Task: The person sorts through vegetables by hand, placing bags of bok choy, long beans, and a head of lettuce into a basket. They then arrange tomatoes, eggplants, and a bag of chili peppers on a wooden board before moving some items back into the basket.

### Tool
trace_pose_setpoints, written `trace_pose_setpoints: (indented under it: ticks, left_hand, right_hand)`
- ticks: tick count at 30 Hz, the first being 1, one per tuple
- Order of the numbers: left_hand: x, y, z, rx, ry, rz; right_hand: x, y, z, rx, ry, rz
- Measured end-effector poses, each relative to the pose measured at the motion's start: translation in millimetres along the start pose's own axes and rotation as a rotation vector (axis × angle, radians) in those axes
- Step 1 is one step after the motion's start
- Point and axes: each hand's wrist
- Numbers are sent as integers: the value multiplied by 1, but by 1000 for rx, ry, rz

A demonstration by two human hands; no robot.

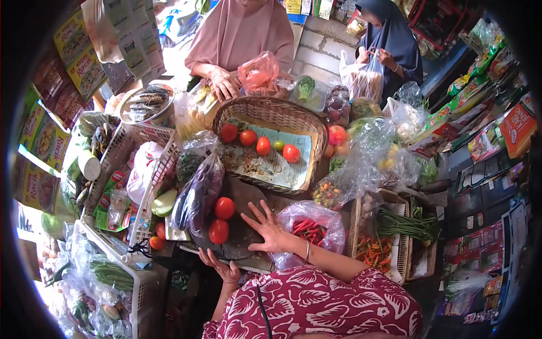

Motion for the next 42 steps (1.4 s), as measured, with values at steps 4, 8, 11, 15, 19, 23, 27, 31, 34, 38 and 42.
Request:
trace_pose_setpoints:
  ticks: [4, 8, 11, 15, 19, 23, 27, 31, 34, 38, 42]
  left_hand:
    - [1, 0, 0, 1, -9, -4]
    - [-1, 1, 0, 2, -7, 7]
    - [-1, -1, 1, 7, -6, 2]
    - [-2, -2, 4, 38, 3, -1]
    - [-1, 1, -1, 15, -4, 8]
    - [-1, 0, 0, 9, -7, -3]
    - [-2, -5, 5, -2, -6, -20]
    - [0, -11, 6, -18, -1, -57]
    - [-2, -10, 7, 0, -6, -78]
    - [-2, -14, 9, -6, -14, -112]
    - [-3, -20, 12, 6, 7, -150]
  right_hand:
    - [0, 1, 0, -1, 15, -14]
    - [-1, 3, 1, 5, 2, 4]
    - [-1, 3, 2, -6, -11, 20]
    - [3, 4, -2, -4, -11, 22]
    - [-2, 3, 3, 9, -16, 20]
    - [-1, 5, 3, 7, -13, 24]
    - [-2, 7, 6, 9, -17, 32]
    - [-2, 7, 6, 32, -4, 27]
    - [-2, 9, 9, 2, -20, 37]
    - [-3, 10, 10, 16, -26, 51]
    - [-2, 9, 10, 15, -10, 20]
Point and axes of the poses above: each hand's wrist, its own x-axis away from the middle knuckle, its own y-axis out of the palm, z = x × y, and after that the axes turned 15 degrees about -z, right-handed
